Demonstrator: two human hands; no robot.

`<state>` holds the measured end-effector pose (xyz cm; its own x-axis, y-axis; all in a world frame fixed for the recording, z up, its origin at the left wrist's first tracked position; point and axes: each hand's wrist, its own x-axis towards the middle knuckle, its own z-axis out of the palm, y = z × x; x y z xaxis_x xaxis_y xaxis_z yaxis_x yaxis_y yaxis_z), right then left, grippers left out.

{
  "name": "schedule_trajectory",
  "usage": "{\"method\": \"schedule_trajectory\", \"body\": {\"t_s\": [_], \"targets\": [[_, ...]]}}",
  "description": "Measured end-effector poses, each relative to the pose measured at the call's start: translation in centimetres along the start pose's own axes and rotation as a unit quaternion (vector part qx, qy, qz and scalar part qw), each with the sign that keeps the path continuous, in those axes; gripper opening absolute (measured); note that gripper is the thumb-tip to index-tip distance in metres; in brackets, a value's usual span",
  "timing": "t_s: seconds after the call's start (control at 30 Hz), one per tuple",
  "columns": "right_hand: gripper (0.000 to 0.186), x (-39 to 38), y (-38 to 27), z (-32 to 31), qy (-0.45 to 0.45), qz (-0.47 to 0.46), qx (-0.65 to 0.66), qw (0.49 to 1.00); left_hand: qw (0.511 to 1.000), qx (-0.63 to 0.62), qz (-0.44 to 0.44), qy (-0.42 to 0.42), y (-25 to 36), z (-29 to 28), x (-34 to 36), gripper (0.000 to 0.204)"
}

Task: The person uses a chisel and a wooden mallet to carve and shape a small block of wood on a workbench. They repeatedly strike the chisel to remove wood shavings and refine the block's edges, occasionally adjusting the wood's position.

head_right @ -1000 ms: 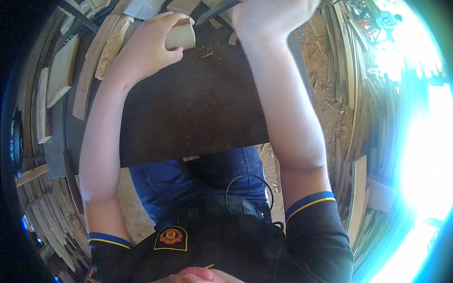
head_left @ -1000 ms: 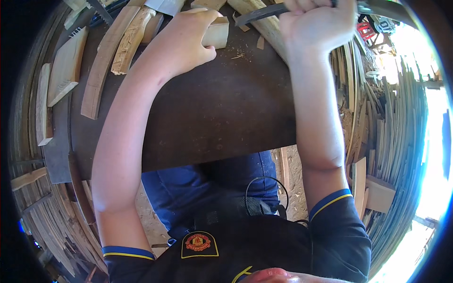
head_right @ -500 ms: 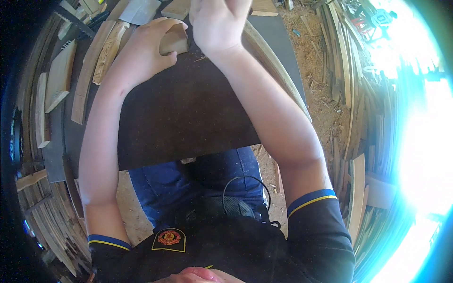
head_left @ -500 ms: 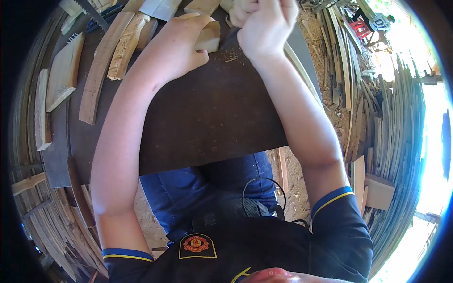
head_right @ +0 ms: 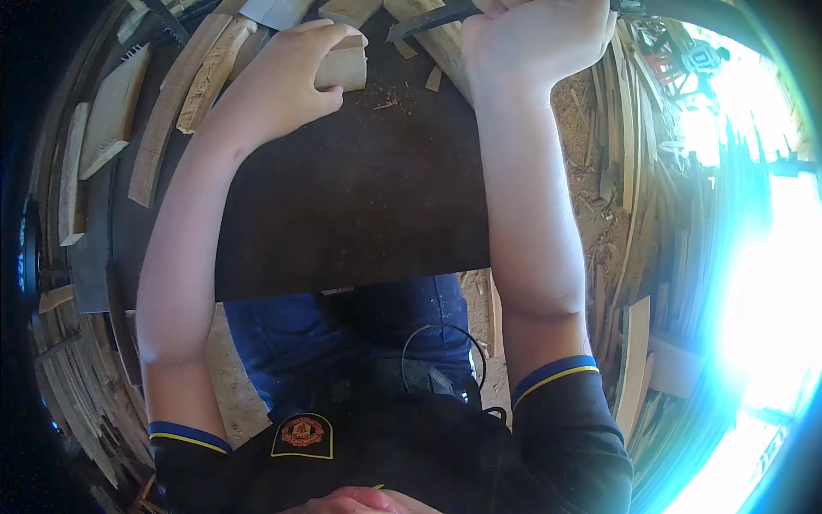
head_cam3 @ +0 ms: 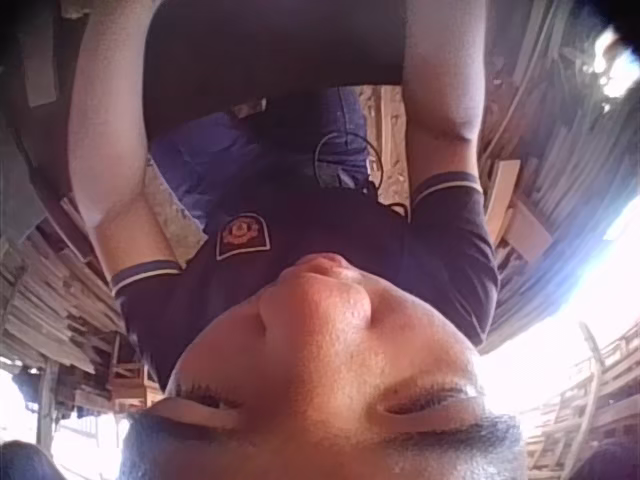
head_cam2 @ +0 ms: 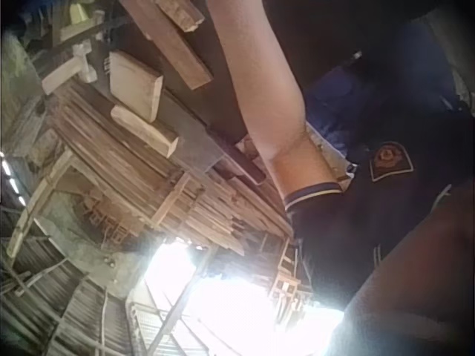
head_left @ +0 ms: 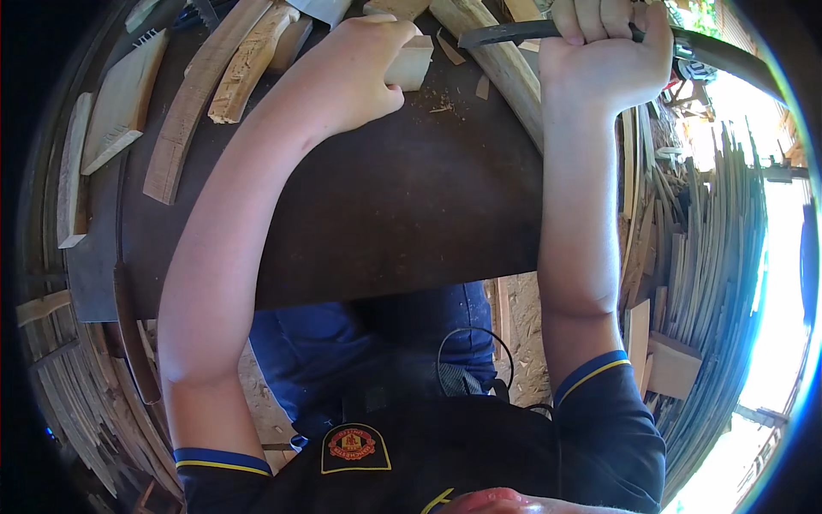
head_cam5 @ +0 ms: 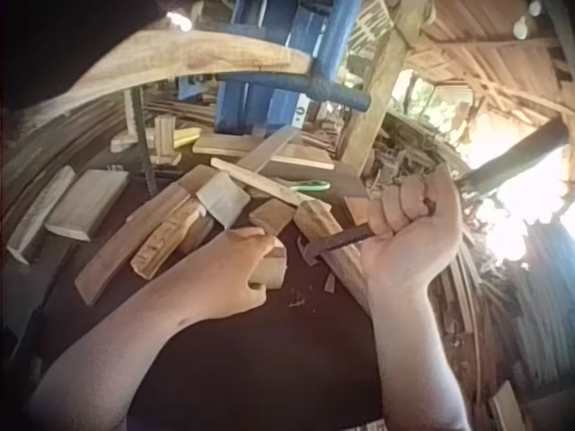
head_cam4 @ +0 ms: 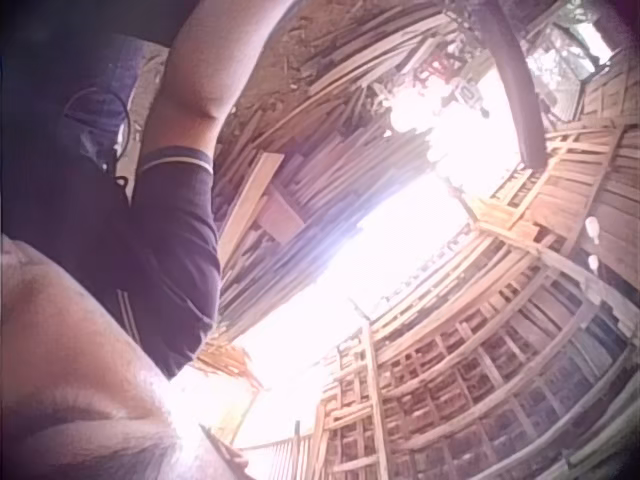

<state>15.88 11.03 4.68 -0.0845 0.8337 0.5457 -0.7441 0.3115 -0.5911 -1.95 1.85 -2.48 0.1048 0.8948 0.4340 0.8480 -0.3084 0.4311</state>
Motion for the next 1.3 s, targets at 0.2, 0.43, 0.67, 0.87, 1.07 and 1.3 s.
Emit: {"method": "schedule_trajectory", "body": {"t_s": [0.2,0.43,0.67,0.87,1.07,1.3], "targets": [[0.041,-1.3,0.6,0.7,0.0,0.052,-0.045,0.998,0.998,-0.02,0.01,-0.051,0.2,-0.9,0.4,0.046],[0.049,-1.8,-0.1,1.8,-0.022,0.021,-0.071,0.997,0.996,-0.039,-0.037,-0.068,1.7,-1.0,1.1,0.048],[0.05,-0.9,-1.3,0.6,-0.001,0.02,-0.031,0.999,0.996,-0.048,-0.038,-0.071,1.4,-1.1,0.9,0.048],[0.042,-2.9,-0.2,3.5,0.022,0.038,-0.033,0.998,0.995,-0.031,-0.044,-0.083,1.0,-1.0,0.3,0.05],[0.038,-2.8,1.0,2.4,0.034,-0.091,-0.071,0.993,0.999,-0.013,-0.007,-0.051,0.9,-0.2,1.1,0.049],[0.048,-0.4,-0.7,1.0,-0.088,-0.065,0.01,0.994,0.999,-0.008,0.017,-0.035,0.8,-0.4,0.7,0.047]]}}
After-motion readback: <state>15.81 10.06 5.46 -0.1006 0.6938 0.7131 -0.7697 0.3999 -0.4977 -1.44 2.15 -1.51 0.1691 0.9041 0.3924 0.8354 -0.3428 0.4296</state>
